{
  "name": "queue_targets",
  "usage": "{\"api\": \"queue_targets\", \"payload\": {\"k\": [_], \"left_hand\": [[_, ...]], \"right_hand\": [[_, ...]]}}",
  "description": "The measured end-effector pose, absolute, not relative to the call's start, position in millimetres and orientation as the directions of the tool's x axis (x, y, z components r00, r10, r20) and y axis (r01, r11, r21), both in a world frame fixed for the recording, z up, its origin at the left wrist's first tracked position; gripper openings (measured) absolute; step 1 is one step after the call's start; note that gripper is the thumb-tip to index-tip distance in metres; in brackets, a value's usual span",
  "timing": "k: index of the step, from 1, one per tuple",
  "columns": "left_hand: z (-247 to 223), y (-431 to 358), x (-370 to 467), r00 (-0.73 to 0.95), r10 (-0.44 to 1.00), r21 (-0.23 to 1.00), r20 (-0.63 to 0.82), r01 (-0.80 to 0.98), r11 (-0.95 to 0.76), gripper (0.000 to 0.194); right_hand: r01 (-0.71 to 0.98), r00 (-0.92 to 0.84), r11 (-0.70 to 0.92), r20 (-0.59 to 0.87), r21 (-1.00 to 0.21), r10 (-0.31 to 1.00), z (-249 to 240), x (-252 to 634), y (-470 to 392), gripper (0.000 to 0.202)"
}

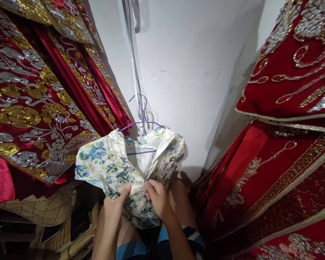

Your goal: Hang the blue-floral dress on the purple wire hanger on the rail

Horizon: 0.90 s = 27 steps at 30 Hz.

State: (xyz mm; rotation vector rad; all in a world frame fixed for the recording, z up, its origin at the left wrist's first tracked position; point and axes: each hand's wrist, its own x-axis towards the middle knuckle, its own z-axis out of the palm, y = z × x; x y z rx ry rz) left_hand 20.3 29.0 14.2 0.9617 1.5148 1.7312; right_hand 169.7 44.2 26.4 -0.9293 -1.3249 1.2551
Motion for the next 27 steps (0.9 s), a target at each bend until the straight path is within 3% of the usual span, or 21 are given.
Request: {"api": "queue_targets", "payload": {"k": [2,4,6,9,14,21,26,27], "left_hand": [[7.5,26.6,28.0,-0.701,0.611,0.929,0.366,0.245,-0.276,0.072],[1.6,23.8,38.9,-0.646,0.440,0.781,0.624,0.501,-0.372,0.071],[-1.7,23.3,50.6,-0.454,0.509,0.674,0.732,0.593,-0.440,0.051],[-0.9,28.5,63.3,-0.202,0.727,0.712,0.657,0.483,-0.509,0.008],[3.0,39.1,64.3,-0.057,0.817,0.759,0.575,0.409,-0.506,0.021],[-11.3,53.3,46.5,0.128,0.847,0.704,0.516,0.501,-0.504,0.025],[29.5,67.9,36.0,0.100,0.846,0.728,0.523,0.464,-0.505,0.011],[47.9,70.9,35.4,0.058,0.829,0.739,0.556,0.424,-0.524,0.023]], "right_hand": [[-0.105,-0.142,0.129,0.143,-0.986,0.980,35.2,174.6,40.7,0.040],[-0.109,-0.148,0.094,0.109,-0.990,0.983,40.9,179.0,37.2,0.037],[-0.117,-0.214,0.060,0.085,-0.991,0.973,43.5,181.6,34.9,0.034],[-0.112,-0.314,0.024,0.058,-0.993,0.948,46.3,183.7,36.8,0.032],[-0.244,-0.273,-0.033,0.036,-0.969,0.961,80.6,194.5,65.6,0.031],[-0.458,-0.173,0.100,0.199,-0.883,0.965,170.5,194.1,119.6,0.026],[-0.370,-0.156,0.193,0.266,-0.909,0.951,170.0,180.7,114.3,0.028],[-0.343,-0.155,0.213,0.278,-0.915,0.948,167.9,179.5,111.3,0.029]]}}
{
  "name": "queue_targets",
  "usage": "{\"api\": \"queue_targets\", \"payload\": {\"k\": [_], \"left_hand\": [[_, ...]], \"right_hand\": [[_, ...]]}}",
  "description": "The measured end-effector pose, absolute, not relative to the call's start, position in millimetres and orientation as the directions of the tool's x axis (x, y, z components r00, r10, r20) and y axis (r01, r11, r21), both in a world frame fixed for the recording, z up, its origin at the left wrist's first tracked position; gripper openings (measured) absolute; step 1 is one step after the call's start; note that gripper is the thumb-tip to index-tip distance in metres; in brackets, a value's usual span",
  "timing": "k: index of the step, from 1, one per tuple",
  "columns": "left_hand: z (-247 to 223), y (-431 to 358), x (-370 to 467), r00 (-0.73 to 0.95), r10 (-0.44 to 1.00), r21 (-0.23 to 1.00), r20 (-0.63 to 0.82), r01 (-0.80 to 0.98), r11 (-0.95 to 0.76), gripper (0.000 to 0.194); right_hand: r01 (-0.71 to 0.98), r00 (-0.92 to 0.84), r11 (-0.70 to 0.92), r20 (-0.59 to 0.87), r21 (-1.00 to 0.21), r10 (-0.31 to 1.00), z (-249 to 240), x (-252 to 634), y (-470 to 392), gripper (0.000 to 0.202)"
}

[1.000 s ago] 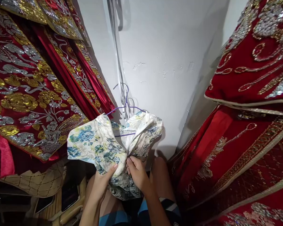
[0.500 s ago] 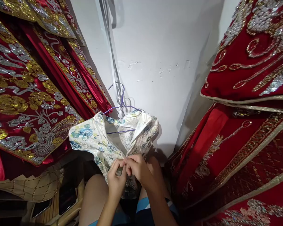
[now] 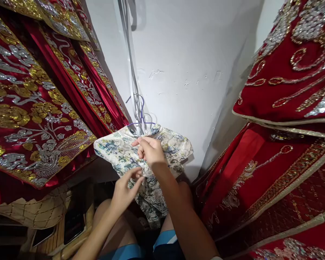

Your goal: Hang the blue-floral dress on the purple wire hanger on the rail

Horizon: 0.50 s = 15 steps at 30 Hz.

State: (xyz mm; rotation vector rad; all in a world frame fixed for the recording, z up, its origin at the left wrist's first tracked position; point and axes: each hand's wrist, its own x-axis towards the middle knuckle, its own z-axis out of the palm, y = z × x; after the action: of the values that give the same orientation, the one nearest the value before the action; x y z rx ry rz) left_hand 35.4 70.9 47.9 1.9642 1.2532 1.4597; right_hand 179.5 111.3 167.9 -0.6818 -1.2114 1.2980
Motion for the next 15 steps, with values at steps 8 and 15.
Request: {"api": "queue_targets", "payload": {"k": [8,15], "left_hand": [[178.9,105.9,43.3,0.195,0.548,0.344,0.813,0.599,-0.723,0.020],[183.6,111.8,1.4,-0.303,0.394,0.495,0.868,0.608,-0.621,0.019]], "right_hand": [[-0.186,-0.055,0.376,0.392,-0.908,0.918,160.1,176.3,113.6,0.030],[-0.070,-0.008,0.312,0.314,-0.947,0.950,86.1,169.7,106.7,0.025]]}}
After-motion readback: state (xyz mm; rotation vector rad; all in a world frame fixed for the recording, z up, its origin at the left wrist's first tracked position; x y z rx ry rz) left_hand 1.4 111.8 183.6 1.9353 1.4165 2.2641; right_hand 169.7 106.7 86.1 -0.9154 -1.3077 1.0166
